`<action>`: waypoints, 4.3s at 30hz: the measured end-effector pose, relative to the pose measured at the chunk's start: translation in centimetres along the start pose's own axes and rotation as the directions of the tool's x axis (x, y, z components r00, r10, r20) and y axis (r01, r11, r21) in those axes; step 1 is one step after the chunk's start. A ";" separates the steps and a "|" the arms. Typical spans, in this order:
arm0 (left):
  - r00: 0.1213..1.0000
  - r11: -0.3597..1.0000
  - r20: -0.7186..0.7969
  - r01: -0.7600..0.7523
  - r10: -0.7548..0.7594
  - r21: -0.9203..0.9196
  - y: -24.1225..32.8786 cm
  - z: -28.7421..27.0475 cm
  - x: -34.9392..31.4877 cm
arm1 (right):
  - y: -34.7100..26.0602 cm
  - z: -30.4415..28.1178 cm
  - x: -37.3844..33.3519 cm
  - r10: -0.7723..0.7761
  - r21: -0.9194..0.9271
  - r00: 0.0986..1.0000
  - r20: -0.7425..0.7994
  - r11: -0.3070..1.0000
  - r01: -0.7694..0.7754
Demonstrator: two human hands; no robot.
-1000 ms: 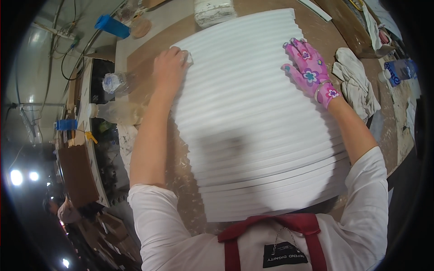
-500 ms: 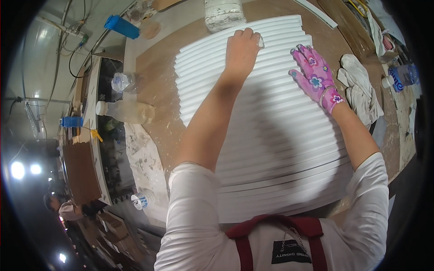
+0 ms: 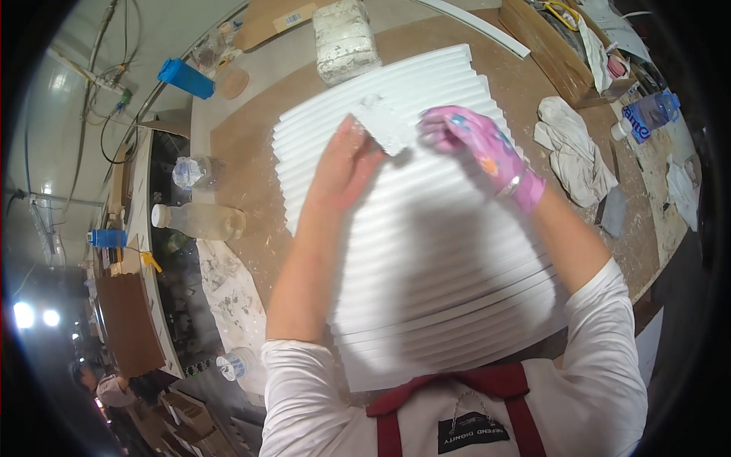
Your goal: The person cleans a stack of white molding strips by wiping them with a white cloth and a small block.
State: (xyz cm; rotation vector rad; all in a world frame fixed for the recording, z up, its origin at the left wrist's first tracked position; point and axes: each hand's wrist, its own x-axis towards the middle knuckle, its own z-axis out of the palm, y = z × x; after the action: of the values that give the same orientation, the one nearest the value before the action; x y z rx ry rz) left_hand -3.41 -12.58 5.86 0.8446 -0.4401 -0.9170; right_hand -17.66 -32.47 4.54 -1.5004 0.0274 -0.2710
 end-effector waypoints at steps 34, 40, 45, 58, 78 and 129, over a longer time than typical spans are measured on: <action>0.810 0.010 -0.112 0.130 0.576 0.991 4.2 -17.2 -1.5 | 0.7 12.0 12.9 -0.071 -0.946 0.954 0.291 -0.169 0.276; 0.807 -0.018 -0.034 0.056 0.589 0.998 4.3 -16.9 -1.3 | 6.3 12.5 13.6 -0.306 -0.942 0.893 0.329 -0.034 0.335; 0.811 -0.028 -0.063 0.097 0.582 0.995 4.4 -16.7 -1.5 | 1.7 1.0 9.8 -0.145 -0.997 0.987 -0.066 -0.035 -0.071; 0.814 -0.063 -0.073 0.134 0.576 0.989 4.5 -15.8 -1.5 | 2.2 -2.3 9.5 -0.033 -0.962 0.971 -0.238 0.147 -0.231; 0.847 0.443 -0.345 0.149 0.404 0.884 4.9 -20.9 -8.4 | 2.8 12.0 10.3 -0.173 -0.920 0.915 0.365 0.087 0.383; 0.899 0.589 -0.365 0.162 0.243 0.792 2.6 -20.0 -11.8 | 2.3 20.5 9.0 -0.088 -0.880 0.879 0.470 0.027 0.473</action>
State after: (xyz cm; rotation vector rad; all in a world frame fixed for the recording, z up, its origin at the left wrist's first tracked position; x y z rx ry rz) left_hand 4.51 7.01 -4.09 1.8535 -0.4752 -0.3972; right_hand -4.72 -14.04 5.15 -3.0212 -0.4603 -0.3834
